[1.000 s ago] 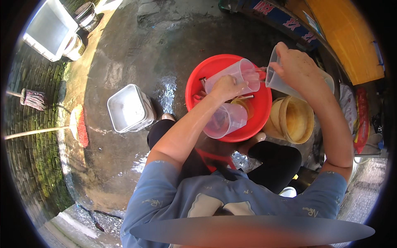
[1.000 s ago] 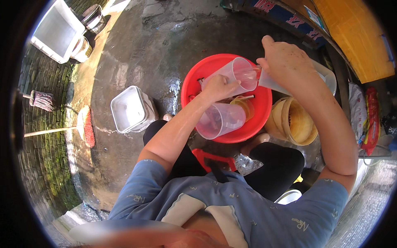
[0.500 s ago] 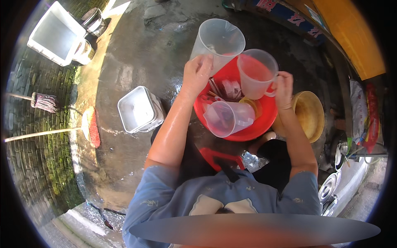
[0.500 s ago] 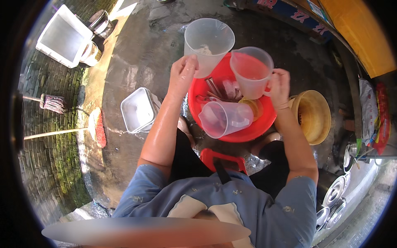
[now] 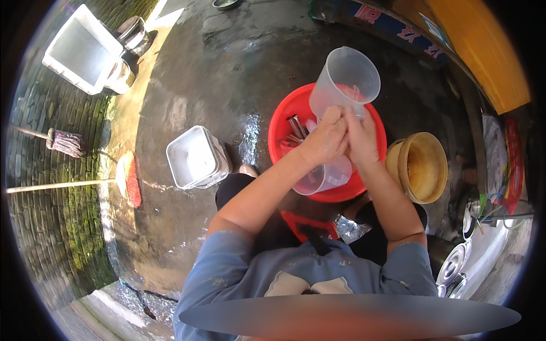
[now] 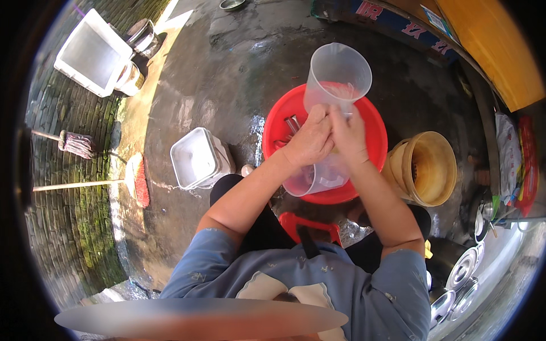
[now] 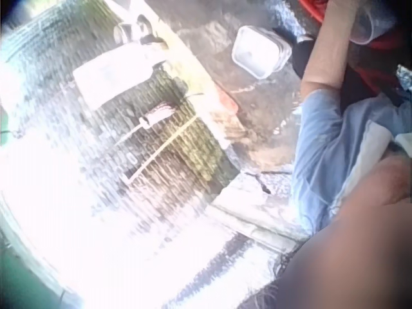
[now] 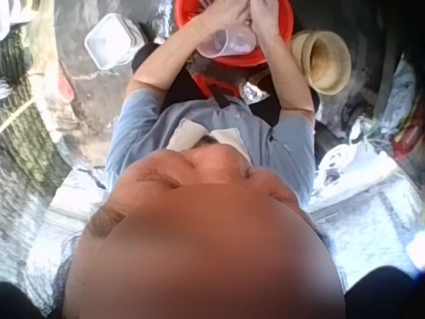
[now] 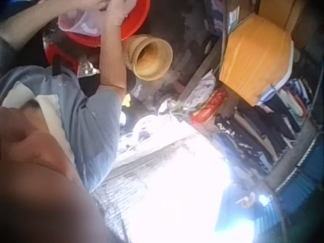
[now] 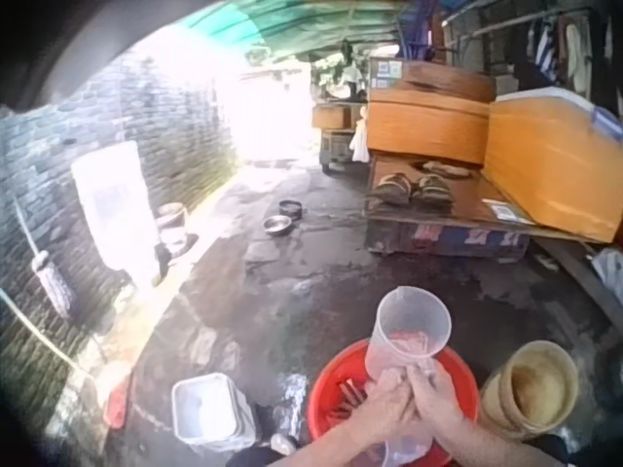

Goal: The person washes various kitchen items in a red bucket filled with water. They scrub a white container, rinse plastic pitchers, and clean metal utensils including ladles and chopsticks. The person transfers the washed items into a yellow bucket.

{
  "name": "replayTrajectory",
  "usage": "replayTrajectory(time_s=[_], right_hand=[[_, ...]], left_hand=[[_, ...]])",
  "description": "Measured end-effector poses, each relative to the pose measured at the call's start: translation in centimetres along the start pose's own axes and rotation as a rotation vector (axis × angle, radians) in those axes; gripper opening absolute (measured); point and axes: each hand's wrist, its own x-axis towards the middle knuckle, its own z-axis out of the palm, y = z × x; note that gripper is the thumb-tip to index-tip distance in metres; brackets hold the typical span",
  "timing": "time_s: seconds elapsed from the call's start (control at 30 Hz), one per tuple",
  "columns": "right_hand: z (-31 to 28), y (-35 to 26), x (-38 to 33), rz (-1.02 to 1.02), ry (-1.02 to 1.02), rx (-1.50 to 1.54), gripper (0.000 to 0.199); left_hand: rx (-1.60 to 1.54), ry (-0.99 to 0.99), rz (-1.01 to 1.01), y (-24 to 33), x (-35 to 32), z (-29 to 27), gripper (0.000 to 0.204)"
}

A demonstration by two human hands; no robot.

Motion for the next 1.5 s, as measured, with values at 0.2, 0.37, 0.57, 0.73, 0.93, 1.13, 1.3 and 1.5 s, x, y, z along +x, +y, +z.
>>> replayTrajectory(time_s=[0.2,0.37,0.57,0.73,0.93,1.13,1.3,1.5], right_hand=[[-8.7,-6.4,0.7,-0.037,0.067,-0.166,0.022],[-6.9,-12.3,0.2,-0.222,-0.321,-0.991,0.035],[-1.8,-13.1,-0.7,-0.23,-0.744,-1.401,0.029],[-1.3,-11.3,-1.3,-0.28,-0.894,-1.675,0.021],[-2.6,-5.8,-2.7,-0.522,-0.954,-1.923,0.013],[-5.9,-4.0,-2.4,-1.02,-0.768,-1.518,0.013],[-10.2,-6.8,-3.4,-0.57,-0.085,-1.158,0.019],[-16.0,-3.8,-2.4,0.286,-0.009,-0.189,0.025]], left_hand=[[-0.445,0.409,-0.525,-2.4,0.6,-1.4,0.02],[-1.086,0.52,-1.159,-5.6,0.2,2.0,0.027],[-1.311,0.336,-1.257,-7.9,-0.9,9.1,0.027],[-1.463,0.266,-1.191,-4.4,0.6,8.6,0.037],[-1.795,0.167,-1.365,-3.8,3.2,4.2,0.043],[-1.324,0.579,-1.356,-5.5,2.5,4.3,0.033],[-1.287,0.688,-1.182,-4.7,3.3,4.0,0.032],[-1.163,0.325,-0.888,-2.1,4.3,6.5,0.032]])
